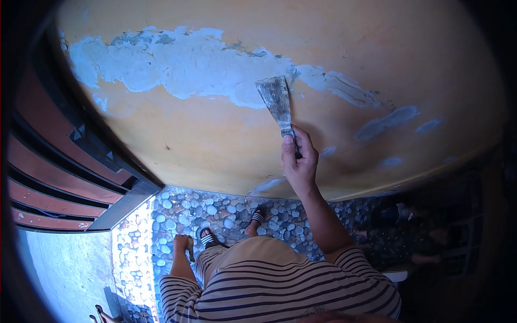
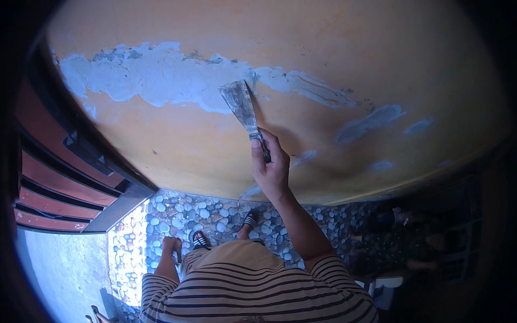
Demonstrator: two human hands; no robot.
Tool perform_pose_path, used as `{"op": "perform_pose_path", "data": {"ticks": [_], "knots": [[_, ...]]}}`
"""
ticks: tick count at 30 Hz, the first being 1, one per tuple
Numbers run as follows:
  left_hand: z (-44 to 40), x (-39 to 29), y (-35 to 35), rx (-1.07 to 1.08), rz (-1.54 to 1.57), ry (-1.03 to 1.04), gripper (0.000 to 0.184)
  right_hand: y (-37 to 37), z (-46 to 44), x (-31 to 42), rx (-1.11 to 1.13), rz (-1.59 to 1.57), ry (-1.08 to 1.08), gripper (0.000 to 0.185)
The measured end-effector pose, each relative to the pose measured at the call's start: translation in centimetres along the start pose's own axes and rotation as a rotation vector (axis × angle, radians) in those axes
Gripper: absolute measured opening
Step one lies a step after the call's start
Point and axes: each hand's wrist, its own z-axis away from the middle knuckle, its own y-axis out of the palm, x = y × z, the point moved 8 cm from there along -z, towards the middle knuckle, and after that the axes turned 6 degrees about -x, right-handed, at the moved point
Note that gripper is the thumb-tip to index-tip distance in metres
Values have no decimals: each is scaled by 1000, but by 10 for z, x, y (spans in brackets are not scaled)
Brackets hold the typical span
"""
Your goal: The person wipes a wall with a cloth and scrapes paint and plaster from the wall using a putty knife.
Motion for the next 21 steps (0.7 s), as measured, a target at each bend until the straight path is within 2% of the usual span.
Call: {"op": "perform_pose_path", "data": {"ticks": [1, 2, 4, 13, 17, 18, 20, 21], "knots": [[-2, 6, 3, 10, 112, -101, 25, -1, 5, -6, 16, 11, -3, 26], [-2, 6, 5, 9, 119, -105, 25, -2, 10, -13, 34, 22, -7, 26], [2, -14, -7, -2, -66, 94, 25, -4, 20, -26, 63, 5, -8, 26], [1, -15, -2, 35, -115, 116, 27, 6, 15, -26, 82, 0, 46, 25], [2, -12, 4, 38, -85, 101, 29, 9, 22, -39, 105, 22, 98, 26], [-8, 7, 26, 33, 72, -38, 30, 9, 20, -38, 103, 47, 102, 26], [-8, 17, 25, 29, 221, -169, 30, 18, 8, -15, 93, 51, 48, 26], [2, -1, 2, 50, 93, -51, 31, 23, 2, -3, 90, 53, -10, 27]]}}
